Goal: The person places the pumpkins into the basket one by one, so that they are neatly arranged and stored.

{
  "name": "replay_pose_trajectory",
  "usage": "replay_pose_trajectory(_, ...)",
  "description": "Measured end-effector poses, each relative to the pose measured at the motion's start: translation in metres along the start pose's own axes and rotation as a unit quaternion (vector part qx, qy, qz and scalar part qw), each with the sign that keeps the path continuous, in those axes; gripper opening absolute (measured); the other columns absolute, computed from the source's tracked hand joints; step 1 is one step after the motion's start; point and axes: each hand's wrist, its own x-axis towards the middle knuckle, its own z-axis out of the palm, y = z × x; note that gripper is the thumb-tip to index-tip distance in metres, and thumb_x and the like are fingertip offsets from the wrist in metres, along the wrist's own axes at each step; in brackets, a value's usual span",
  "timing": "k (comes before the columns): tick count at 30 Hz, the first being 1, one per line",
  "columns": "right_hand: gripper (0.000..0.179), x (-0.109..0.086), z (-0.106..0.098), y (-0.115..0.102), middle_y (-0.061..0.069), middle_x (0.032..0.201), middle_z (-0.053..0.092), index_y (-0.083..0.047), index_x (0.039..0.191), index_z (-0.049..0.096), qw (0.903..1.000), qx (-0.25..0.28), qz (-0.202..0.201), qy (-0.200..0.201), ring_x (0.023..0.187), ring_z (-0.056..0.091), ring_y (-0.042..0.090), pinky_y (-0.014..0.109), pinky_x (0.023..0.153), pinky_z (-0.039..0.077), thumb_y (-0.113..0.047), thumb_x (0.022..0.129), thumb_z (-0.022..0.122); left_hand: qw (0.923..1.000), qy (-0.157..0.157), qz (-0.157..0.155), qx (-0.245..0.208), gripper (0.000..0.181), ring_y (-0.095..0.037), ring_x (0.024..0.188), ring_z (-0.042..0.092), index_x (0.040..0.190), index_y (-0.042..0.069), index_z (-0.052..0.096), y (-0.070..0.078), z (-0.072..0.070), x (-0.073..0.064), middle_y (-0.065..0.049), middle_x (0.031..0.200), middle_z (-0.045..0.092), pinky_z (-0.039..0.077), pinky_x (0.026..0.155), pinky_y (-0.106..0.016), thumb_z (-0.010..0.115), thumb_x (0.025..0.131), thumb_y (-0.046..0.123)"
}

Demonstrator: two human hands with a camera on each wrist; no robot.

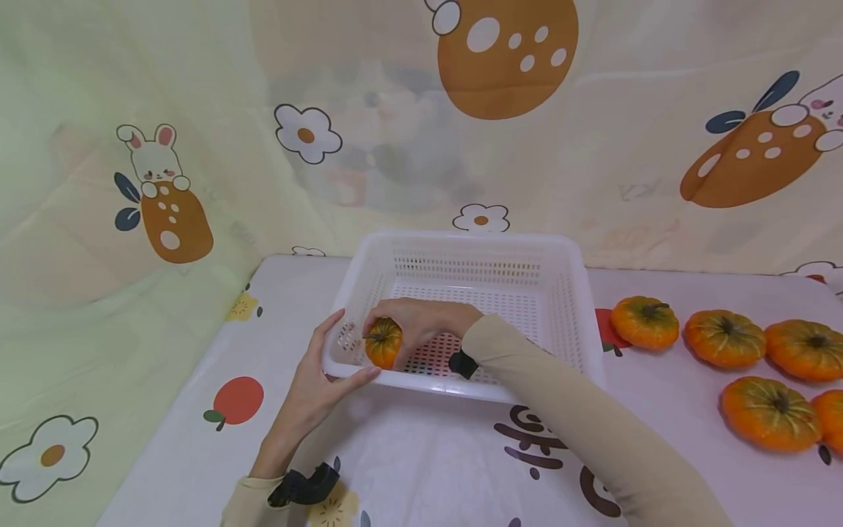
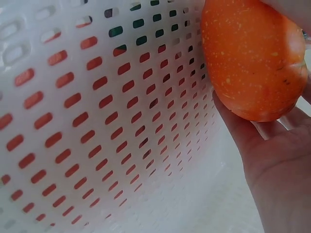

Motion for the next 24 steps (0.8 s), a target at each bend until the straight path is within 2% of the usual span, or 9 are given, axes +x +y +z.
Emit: replay_pose_trajectory(24, 0.073, -0.0024, -0.0030, -0.0017, 0.006, 0.141, 0.059, -0.012, 0.138, 0.061, 0.9996, -0.004, 0.023, -0.015, 0.129, 0.054, 0.025, 0.044, 0.116, 0.043, -0.011, 0.075, 0.095, 0.9999, -0.004, 0.010, -0.003, 0.103, -0.034, 0.135, 0.053, 0.163, 0.021, 0.031, -0.0013, 0.0002, 0.0006, -0.011, 0.158, 0.048, 0.045, 0.109, -0.061, 0.091, 0.081, 0.040)
